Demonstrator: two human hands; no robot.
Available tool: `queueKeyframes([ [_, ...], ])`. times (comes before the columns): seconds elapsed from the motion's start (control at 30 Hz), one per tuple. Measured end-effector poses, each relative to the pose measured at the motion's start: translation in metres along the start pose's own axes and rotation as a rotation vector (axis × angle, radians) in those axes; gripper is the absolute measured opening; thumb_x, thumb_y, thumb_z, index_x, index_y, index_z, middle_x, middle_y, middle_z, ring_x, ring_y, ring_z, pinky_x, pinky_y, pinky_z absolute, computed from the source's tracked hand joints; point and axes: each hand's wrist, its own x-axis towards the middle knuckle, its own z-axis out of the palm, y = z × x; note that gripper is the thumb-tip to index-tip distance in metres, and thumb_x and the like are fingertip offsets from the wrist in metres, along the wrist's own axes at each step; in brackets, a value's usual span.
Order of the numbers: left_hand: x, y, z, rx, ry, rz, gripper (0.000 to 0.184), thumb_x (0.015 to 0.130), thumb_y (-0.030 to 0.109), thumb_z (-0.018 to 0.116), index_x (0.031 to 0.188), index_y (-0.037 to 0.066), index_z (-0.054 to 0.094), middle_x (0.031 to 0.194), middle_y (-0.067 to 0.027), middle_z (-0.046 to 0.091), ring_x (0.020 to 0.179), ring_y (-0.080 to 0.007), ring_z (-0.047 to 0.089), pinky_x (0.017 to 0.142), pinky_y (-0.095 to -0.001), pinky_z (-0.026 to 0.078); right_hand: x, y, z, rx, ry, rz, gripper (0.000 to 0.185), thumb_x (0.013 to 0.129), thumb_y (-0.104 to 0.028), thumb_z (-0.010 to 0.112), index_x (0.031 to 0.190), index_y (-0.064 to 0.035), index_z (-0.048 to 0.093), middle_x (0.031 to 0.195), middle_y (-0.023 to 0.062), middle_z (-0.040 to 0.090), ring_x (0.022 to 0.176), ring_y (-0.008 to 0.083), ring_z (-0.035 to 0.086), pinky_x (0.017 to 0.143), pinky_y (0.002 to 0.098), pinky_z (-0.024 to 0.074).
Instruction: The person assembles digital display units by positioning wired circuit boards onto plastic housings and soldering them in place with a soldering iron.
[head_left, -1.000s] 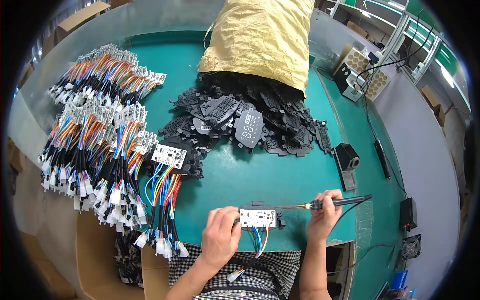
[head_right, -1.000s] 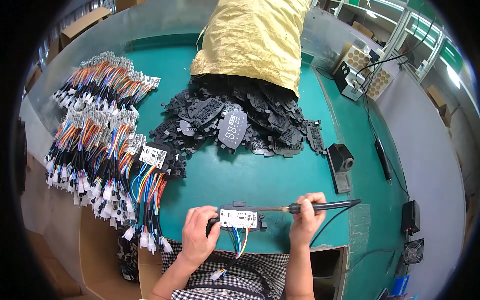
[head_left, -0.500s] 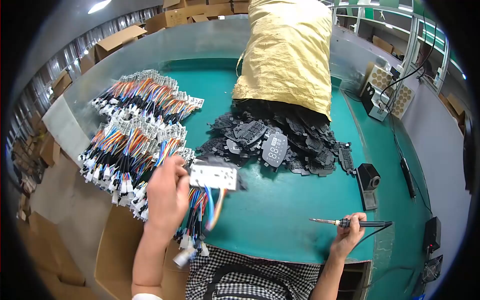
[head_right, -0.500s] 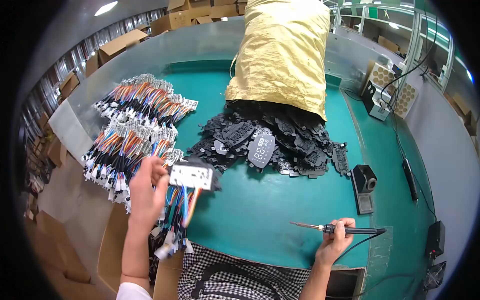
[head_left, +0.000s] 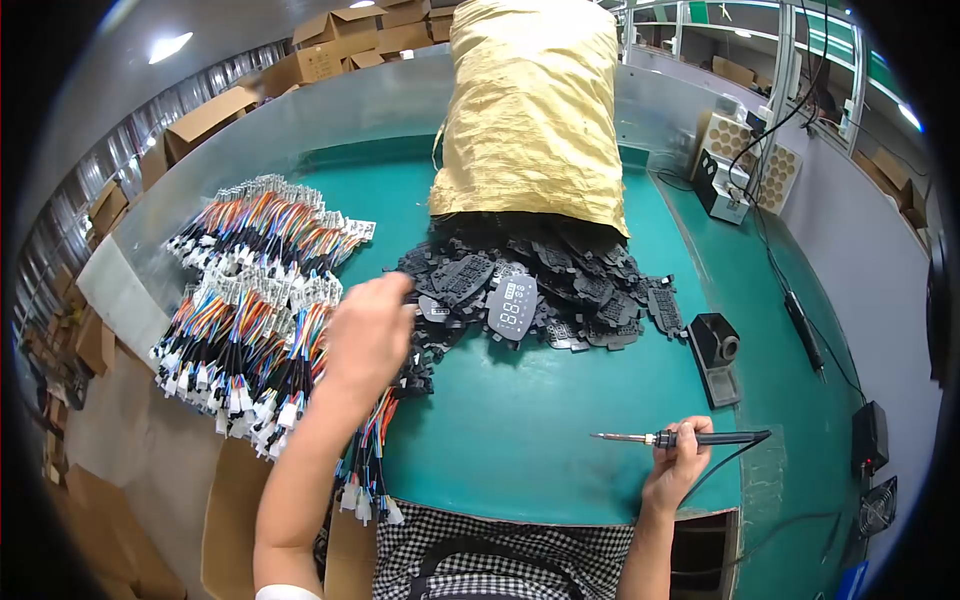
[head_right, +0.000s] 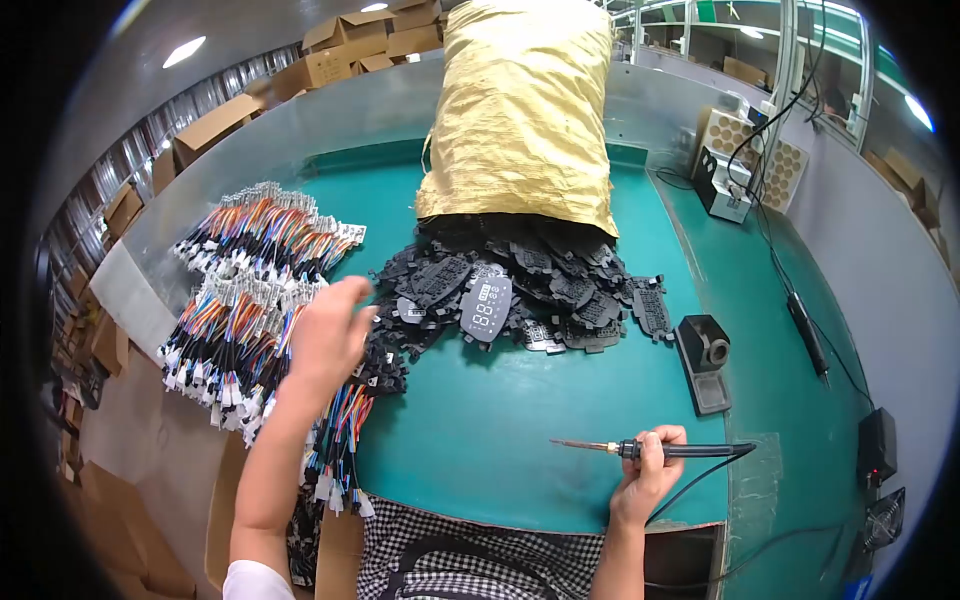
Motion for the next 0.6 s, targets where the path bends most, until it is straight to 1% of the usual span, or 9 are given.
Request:
queueKeyframes([
  [0.07,0.016,0.043,0.022,-0.033,-0.242,-0.066,0.034,0.074,0.025,0.067,0.096,0.003,0.053,0.083,-0.0146,0.06,0.086,-0.0318,0.057,0.07,-0.0411,0.047,0.0,-0.001,0.002,-0.001,0.047,0.001,0.012,0.084,-0.011,0.052,0.081,-0.0074,0.042,0.066,0.0006,0.044,0.049,0.0026,0.034,0.04,0.0163,0.0269],
  [0.13,0.028,0.075,0.057,0.045,-0.605,-0.161,0.052,0.07,0.037,0.07,0.104,0.003,0.051,0.091,-0.0169,0.059,0.089,-0.0321,0.058,0.07,-0.0401,0.05,0.001,-0.001,0.001,-0.011,0.047,-0.02,0.011,0.084,-0.011,0.052,0.081,-0.0074,0.042,0.066,0.0005,0.044,0.049,0.0026,0.034,0.041,0.0166,0.0277],
  [0.27,0.003,0.093,0.136,0.298,-0.411,-0.162,0.075,0.064,0.037,0.075,0.12,0.0,0.043,0.118,-0.0275,0.046,0.089,-0.0373,0.058,0.067,-0.0375,0.054,0.001,0.0,-0.002,-0.033,0.062,-0.06,0.015,0.085,-0.017,0.055,0.08,-0.0087,0.044,0.063,-0.0005,0.043,0.047,0.003,0.034,0.039,0.0169,0.026],
  [0.3,-0.001,0.084,0.157,0.314,-0.326,-0.136,0.055,0.073,0.022,0.066,0.12,0.0,0.048,0.12,-0.0262,0.047,0.087,-0.037,0.059,0.062,-0.0361,0.054,0.001,0.0,-0.002,-0.022,0.068,-0.044,0.015,0.085,-0.017,0.055,0.08,-0.0087,0.043,0.063,-0.0006,0.043,0.047,0.003,0.034,0.039,0.0168,0.026],
  [0.33,-0.004,0.079,0.166,0.287,-0.273,-0.121,0.047,0.072,0.01,0.06,0.117,-0.002,0.05,0.119,-0.0249,0.048,0.085,-0.0364,0.059,0.06,-0.0353,0.054,0.001,0.0,-0.003,-0.01,0.077,-0.023,0.015,0.085,-0.017,0.055,0.08,-0.0088,0.043,0.063,-0.0006,0.043,0.047,0.003,0.034,0.039,0.0167,0.026],
  [0.43,-0.01,0.071,0.154,0.33,-0.158,-0.054,0.043,0.071,0.006,0.058,0.111,-0.007,0.052,0.114,-0.0218,0.054,0.083,-0.0342,0.06,0.059,-0.0325,0.055,0.0,-0.003,0.0,-0.012,0.061,-0.021,0.014,0.085,-0.016,0.054,0.08,-0.0089,0.043,0.063,-0.0012,0.042,0.048,0.0028,0.033,0.039,0.0166,0.0263],
  [0.53,-0.015,0.072,0.116,0.103,-0.086,-0.109,0.027,0.068,-0.003,0.057,0.094,-0.003,0.053,0.095,-0.0163,0.059,0.08,-0.0274,0.061,0.06,-0.0313,0.053,0.0,-0.002,-0.002,-0.009,0.058,-0.024,0.014,0.085,-0.015,0.054,0.08,-0.008,0.043,0.064,-0.0002,0.043,0.048,0.003,0.034,0.04,0.0167,0.0271],
  [0.57,-0.024,0.075,0.105,0.05,0.055,-0.072,0.024,0.067,-0.005,0.056,0.09,0.0,0.051,0.089,-0.014,0.058,0.078,-0.0271,0.06,0.064,-0.0333,0.052,0.0,-0.001,-0.003,-0.008,0.073,-0.027,0.014,0.084,-0.015,0.054,0.08,-0.0071,0.043,0.066,0.001,0.045,0.048,0.0035,0.035,0.04,0.017,0.0277],
  [0.6,-0.037,0.078,0.093,0.001,0.069,-0.06,0.025,0.068,-0.005,0.056,0.091,0.001,0.051,0.089,-0.013,0.059,0.078,-0.0273,0.06,0.065,-0.0341,0.051,0.0,-0.001,-0.004,-0.013,0.072,-0.022,0.014,0.084,-0.015,0.054,0.08,-0.0071,0.043,0.066,0.001,0.045,0.048,0.0035,0.035,0.04,0.017,0.0277],
])
